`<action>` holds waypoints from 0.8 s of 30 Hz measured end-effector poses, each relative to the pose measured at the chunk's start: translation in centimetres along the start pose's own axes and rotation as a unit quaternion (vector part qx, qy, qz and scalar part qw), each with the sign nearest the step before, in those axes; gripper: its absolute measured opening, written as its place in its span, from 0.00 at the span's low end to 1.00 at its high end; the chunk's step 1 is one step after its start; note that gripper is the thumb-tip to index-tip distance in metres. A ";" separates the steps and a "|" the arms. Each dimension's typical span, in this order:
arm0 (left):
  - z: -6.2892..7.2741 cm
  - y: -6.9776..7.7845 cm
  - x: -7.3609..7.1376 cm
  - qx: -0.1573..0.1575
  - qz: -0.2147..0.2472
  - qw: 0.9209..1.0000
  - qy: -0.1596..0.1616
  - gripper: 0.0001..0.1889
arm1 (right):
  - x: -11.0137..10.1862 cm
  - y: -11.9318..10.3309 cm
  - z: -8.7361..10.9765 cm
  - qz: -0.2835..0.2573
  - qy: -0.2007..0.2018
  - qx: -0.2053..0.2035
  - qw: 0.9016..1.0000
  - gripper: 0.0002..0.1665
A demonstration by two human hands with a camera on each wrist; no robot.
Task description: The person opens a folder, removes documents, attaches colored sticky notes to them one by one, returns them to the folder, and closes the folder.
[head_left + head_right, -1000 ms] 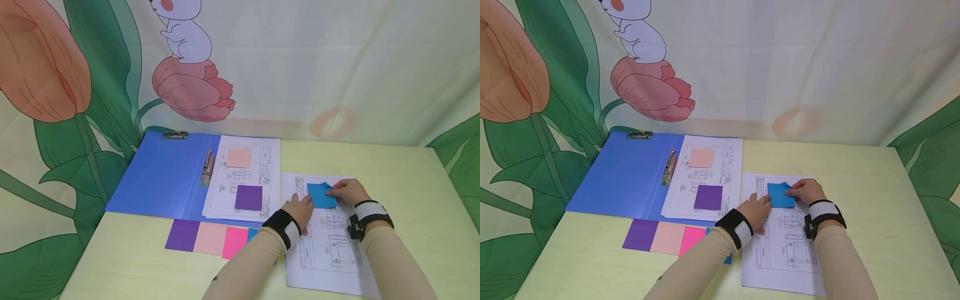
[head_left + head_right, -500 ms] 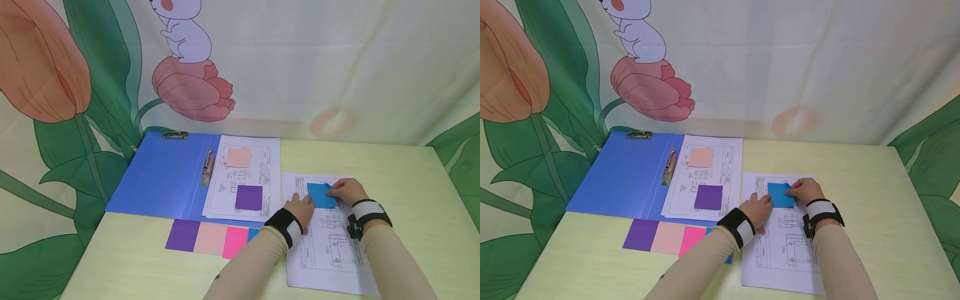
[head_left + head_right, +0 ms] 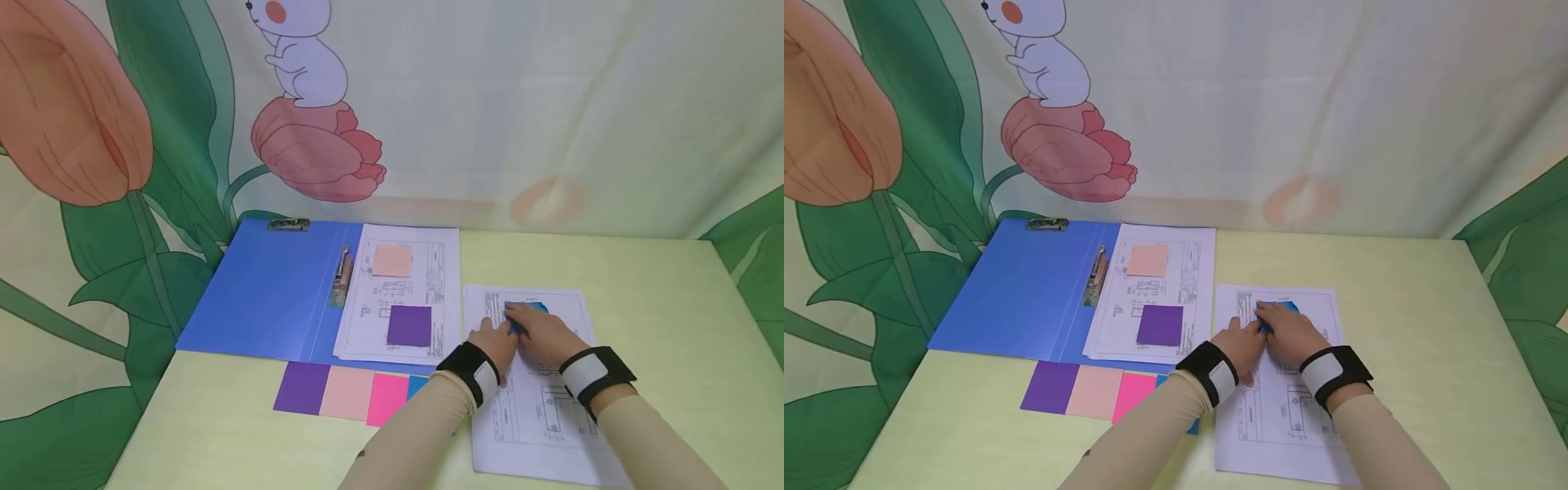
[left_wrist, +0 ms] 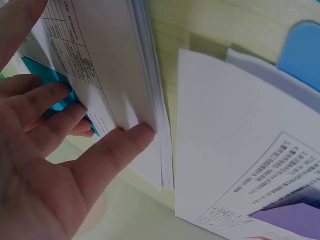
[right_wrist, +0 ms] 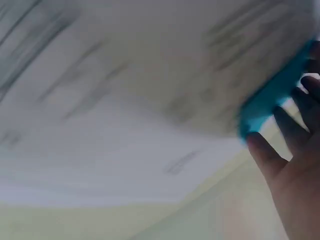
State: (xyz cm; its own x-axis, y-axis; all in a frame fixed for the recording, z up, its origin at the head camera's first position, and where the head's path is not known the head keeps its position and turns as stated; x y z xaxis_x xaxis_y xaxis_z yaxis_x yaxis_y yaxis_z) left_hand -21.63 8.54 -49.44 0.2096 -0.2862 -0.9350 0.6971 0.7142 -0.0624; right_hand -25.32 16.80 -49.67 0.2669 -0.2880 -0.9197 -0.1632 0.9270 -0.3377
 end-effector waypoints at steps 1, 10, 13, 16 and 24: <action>0.0 0.0 0.0 -0.001 0.002 1.000 0.001 0.44 | 0.2 0.0 0.3 0.009 -0.013 -0.004 1.000 0.28; 1.4 -0.3 -0.2 -0.012 0.023 1.000 0.008 0.39 | 0.3 3.6 1.4 0.064 -0.005 0.082 0.995 0.32; 2.1 -1.3 0.3 -0.008 0.043 0.999 0.013 0.40 | 1.0 3.2 0.6 0.091 0.023 0.084 0.992 0.33; 3.7 -2.7 0.4 0.002 0.100 0.994 0.045 0.40 | 1.5 2.7 -0.3 0.119 0.042 0.091 0.988 0.34; 15.0 -8.4 2.0 -0.027 0.235 0.957 0.169 0.30 | 0.4 4.2 -0.7 0.000 -0.003 0.129 0.992 0.36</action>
State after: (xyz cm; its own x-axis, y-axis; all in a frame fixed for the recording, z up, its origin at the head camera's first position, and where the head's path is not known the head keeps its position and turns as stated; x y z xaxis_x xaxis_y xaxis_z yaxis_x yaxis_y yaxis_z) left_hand -16.76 -7.63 -45.52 0.2514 0.2907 -0.9232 0.5413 0.7484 0.3831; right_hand -26.59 20.38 -51.61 0.2736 -0.2865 -0.9182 0.0851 0.9581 -0.2736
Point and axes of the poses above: each hand's wrist, its own z-axis away from the middle knuckle, its own x-axis out of the palm, y = z × x, the point moved 6 cm from there along -z, towards the middle knuckle, and after that the axes turned 15 degrees about x, right-handed, at the moved point
